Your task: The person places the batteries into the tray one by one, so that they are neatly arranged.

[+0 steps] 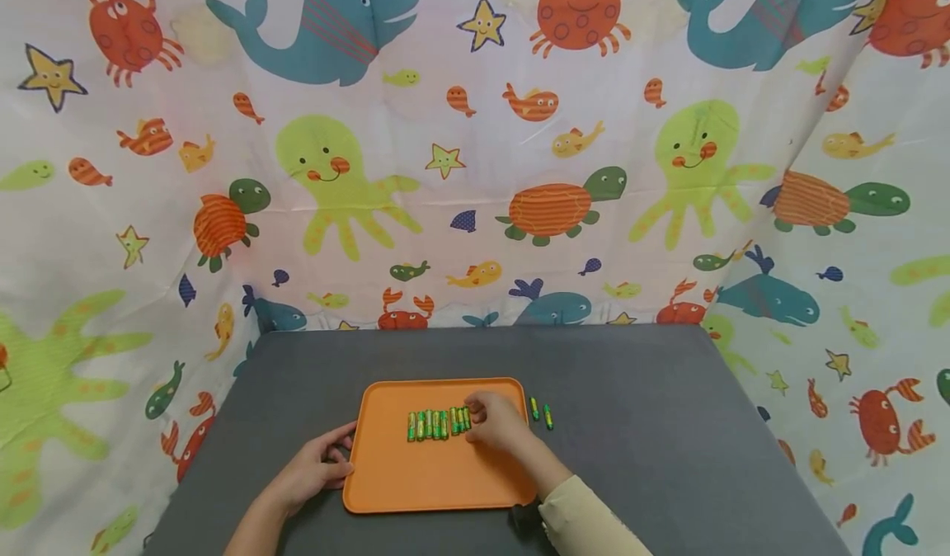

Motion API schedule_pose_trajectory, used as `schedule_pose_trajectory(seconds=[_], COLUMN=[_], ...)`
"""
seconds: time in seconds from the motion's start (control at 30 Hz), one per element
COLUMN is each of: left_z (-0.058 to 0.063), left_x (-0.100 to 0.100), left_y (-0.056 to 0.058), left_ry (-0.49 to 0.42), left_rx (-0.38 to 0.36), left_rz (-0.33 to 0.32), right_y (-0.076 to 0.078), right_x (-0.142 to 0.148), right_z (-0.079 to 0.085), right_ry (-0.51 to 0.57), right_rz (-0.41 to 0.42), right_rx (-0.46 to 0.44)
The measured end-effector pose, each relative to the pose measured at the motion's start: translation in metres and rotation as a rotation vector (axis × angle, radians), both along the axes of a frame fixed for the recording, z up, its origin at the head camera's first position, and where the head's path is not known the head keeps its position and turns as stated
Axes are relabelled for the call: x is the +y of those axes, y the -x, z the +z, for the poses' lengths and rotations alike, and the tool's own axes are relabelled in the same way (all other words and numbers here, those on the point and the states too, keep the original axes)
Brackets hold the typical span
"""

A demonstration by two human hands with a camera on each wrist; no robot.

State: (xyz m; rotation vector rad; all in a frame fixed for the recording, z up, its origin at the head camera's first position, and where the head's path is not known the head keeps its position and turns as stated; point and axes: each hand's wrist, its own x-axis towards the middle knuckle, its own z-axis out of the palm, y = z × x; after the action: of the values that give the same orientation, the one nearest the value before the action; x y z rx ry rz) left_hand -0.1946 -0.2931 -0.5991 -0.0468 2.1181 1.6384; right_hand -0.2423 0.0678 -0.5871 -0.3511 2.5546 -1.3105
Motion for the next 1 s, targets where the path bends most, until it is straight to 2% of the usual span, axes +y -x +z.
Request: schedule_pose_trajectory(seconds=[0.2, 0.37, 0.6, 0.77, 1.0], left_z=[-0.002, -0.002, -0.001, -0.001, 0.000], left_x=[0.000, 0.000, 0.001, 0.002, 0.001], left_y=[-0.001, -0.001, -0.001, 0.000, 0.000], left_ry=[0.012, 0.007, -0.001, 0.003, -0.002], left_rx=[-0.007, -0.005, -0.001, 0.000, 0.003], left_rz=[0.008, 0.003, -0.006, -0.001, -0.016], right_y=[-0.002, -0.003, -0.004, -0.003, -0.003], right_x=[0.002, 0.009, 0.034, 0.057, 0.089], right_z=[0.000, 0.004, 0.018, 0.026, 0.024], right_ry=[0.006, 0.015, 0.026, 0.020, -0.009], right_rz=[0.015, -0.012, -0.020, -0.075, -0.185], right_rx=[-0.017, -0.034, 0.068, 0.089, 0.045])
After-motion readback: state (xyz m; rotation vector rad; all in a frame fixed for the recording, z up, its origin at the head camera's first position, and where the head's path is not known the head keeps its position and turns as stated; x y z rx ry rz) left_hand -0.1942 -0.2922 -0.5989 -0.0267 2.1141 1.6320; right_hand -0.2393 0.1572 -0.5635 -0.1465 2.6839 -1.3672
